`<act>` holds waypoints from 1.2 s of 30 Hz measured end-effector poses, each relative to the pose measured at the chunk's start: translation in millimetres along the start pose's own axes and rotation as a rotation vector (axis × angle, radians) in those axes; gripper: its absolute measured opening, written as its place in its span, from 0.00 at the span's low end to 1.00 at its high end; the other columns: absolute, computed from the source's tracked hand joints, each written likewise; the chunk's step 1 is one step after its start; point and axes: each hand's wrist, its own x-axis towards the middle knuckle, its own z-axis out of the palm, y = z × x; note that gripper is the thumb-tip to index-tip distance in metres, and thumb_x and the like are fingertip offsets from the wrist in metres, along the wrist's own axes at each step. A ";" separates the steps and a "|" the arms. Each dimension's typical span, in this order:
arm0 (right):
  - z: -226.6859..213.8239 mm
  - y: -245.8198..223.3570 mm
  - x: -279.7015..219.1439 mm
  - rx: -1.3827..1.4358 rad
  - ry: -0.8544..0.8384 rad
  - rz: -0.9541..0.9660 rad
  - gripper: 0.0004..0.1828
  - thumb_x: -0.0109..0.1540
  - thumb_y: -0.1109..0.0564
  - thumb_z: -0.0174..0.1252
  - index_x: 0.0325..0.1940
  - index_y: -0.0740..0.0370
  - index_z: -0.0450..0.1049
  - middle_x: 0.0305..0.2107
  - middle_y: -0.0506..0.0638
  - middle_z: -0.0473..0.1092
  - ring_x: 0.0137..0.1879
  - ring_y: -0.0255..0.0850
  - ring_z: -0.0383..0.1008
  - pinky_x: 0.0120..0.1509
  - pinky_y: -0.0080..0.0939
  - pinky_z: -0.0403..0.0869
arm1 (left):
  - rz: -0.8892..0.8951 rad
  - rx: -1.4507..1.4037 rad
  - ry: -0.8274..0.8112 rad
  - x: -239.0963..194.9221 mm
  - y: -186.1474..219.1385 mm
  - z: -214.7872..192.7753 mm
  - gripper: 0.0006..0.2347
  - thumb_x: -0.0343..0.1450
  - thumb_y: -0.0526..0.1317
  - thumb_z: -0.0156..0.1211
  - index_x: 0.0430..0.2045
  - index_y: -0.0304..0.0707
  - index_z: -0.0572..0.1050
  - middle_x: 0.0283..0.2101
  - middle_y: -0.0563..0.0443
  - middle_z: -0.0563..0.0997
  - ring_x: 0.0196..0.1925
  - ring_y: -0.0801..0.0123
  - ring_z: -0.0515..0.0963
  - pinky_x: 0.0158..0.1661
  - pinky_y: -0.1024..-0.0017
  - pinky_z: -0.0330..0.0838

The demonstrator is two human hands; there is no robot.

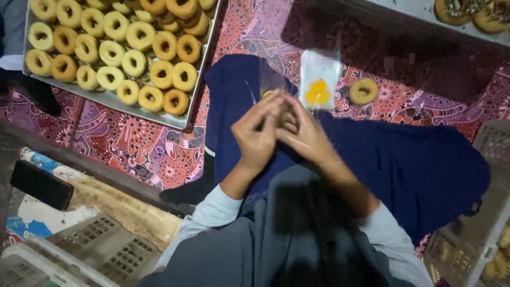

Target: The person sits on the floor and repeatedly picks donuts from metal trays, places them into clear plastic bags, and sets the sealed bags into a white basket. The person handles both plain and sprinkled donuts one at a time.

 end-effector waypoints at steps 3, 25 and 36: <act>7.1 32.7 17.1 -0.241 0.128 -0.024 0.26 0.66 0.56 0.60 0.67 0.64 0.66 0.54 0.51 0.72 0.60 0.34 0.72 0.65 0.36 0.72 | 0.300 0.521 0.291 2.1 -12.3 -5.6 0.15 0.78 0.40 0.54 0.46 0.17 0.72 0.50 0.27 0.74 0.55 0.42 0.72 0.57 0.59 0.65; 4.6 16.3 44.0 -0.187 0.334 -0.219 0.12 0.72 0.57 0.53 0.36 0.65 0.71 0.32 0.43 0.66 0.41 0.28 0.64 0.48 0.30 0.66 | -0.357 -0.267 -0.034 17.3 -84.2 -14.4 0.08 0.79 0.35 0.59 0.45 0.28 0.80 0.44 0.52 0.81 0.30 0.81 0.73 0.32 0.81 0.68; -7.5 -5.0 72.5 0.003 0.311 -0.267 0.12 0.73 0.55 0.54 0.39 0.65 0.72 0.32 0.41 0.69 0.40 0.27 0.66 0.47 0.30 0.67 | -0.252 -0.227 -0.160 59.7 -64.9 -10.8 0.03 0.74 0.31 0.64 0.35 0.28 0.81 0.40 0.51 0.78 0.32 0.78 0.76 0.32 0.79 0.70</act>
